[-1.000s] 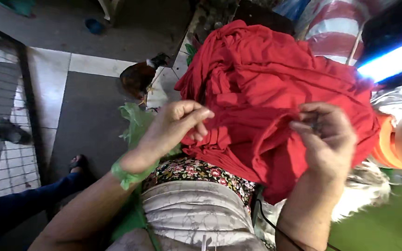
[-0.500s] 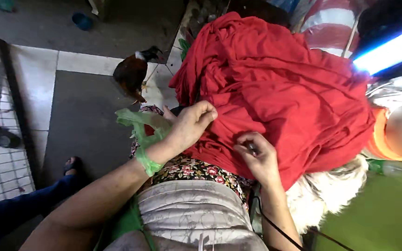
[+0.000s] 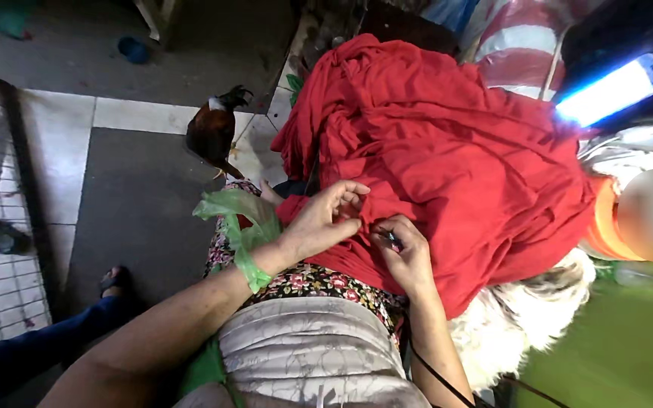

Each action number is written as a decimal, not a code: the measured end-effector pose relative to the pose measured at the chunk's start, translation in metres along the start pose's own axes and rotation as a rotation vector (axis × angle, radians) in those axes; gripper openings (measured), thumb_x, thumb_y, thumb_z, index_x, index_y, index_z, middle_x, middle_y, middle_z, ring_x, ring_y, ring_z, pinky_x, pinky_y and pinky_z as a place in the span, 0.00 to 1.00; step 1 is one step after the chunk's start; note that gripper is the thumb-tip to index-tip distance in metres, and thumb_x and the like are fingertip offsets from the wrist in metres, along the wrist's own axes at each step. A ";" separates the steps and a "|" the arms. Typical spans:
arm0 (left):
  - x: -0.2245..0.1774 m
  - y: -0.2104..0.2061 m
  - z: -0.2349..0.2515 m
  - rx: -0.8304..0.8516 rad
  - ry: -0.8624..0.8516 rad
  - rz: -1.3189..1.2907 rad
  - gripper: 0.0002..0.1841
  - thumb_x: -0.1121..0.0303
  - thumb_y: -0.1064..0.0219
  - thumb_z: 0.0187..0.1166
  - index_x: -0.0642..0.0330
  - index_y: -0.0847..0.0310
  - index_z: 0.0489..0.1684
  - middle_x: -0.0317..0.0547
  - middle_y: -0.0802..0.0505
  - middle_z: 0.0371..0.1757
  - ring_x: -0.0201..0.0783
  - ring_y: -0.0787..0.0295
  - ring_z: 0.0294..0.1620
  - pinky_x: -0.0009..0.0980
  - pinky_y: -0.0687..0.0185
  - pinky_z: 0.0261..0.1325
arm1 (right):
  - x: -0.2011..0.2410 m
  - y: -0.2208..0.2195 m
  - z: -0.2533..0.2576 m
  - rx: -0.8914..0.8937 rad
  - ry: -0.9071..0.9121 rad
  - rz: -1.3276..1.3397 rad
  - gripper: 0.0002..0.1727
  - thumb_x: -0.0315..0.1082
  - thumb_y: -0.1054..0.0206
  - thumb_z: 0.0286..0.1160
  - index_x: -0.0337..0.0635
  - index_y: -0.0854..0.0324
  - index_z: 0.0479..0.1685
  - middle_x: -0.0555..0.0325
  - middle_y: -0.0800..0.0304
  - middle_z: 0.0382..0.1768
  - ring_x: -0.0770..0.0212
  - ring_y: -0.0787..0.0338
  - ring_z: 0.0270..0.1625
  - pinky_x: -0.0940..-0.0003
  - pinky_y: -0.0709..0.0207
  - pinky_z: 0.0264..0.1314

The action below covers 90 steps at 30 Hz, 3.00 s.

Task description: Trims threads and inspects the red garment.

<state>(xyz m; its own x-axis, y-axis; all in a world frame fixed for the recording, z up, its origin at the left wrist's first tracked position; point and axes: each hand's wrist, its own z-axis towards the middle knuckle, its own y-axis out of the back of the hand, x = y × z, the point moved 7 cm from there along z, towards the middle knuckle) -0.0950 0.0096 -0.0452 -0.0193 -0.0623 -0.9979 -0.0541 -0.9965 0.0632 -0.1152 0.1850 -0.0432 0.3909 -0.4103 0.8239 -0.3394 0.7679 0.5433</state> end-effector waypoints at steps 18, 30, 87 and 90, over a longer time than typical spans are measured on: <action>-0.016 -0.007 -0.007 -0.238 -0.220 0.430 0.24 0.79 0.24 0.64 0.67 0.18 0.63 0.57 0.09 0.54 0.46 0.10 0.54 0.38 0.14 0.61 | 0.030 0.058 -0.007 -0.350 0.107 -0.145 0.09 0.28 0.39 0.82 0.28 0.19 0.41 0.54 0.15 0.39 0.77 0.19 0.38 0.85 0.24 0.41; -0.018 -0.007 -0.010 -0.242 -0.225 0.332 0.25 0.80 0.24 0.62 0.72 0.19 0.63 0.51 0.11 0.40 0.36 0.14 0.42 0.27 0.16 0.49 | 0.021 0.006 0.010 -0.197 0.066 -0.049 0.09 0.21 0.35 0.64 0.32 0.14 0.41 0.53 0.11 0.39 0.73 0.15 0.38 0.81 0.21 0.40; -0.019 -0.069 0.010 0.158 -0.240 0.508 0.07 0.70 0.30 0.77 0.65 0.10 0.35 0.52 0.10 0.38 0.45 0.10 0.41 0.39 0.12 0.48 | 0.012 0.111 -0.038 -0.624 -0.003 -0.342 0.26 0.29 0.38 0.69 0.26 0.27 0.68 0.39 0.18 0.64 0.59 0.17 0.64 0.68 0.22 0.62; -0.019 -0.067 0.011 0.252 -0.133 0.460 0.08 0.72 0.33 0.80 0.69 0.11 0.41 0.56 0.09 0.44 0.48 0.09 0.47 0.44 0.13 0.55 | 0.038 0.086 -0.034 -0.317 0.068 -0.246 0.19 0.36 0.36 0.80 0.36 0.25 0.65 0.54 0.12 0.52 0.73 0.14 0.44 0.75 0.17 0.44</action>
<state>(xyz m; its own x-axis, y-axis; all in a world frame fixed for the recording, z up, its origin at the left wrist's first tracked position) -0.1023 0.0778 -0.0303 -0.2230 -0.4653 -0.8566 -0.2478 -0.8228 0.5115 -0.1002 0.2526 0.0292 0.4865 -0.5757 0.6572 0.0480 0.7687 0.6378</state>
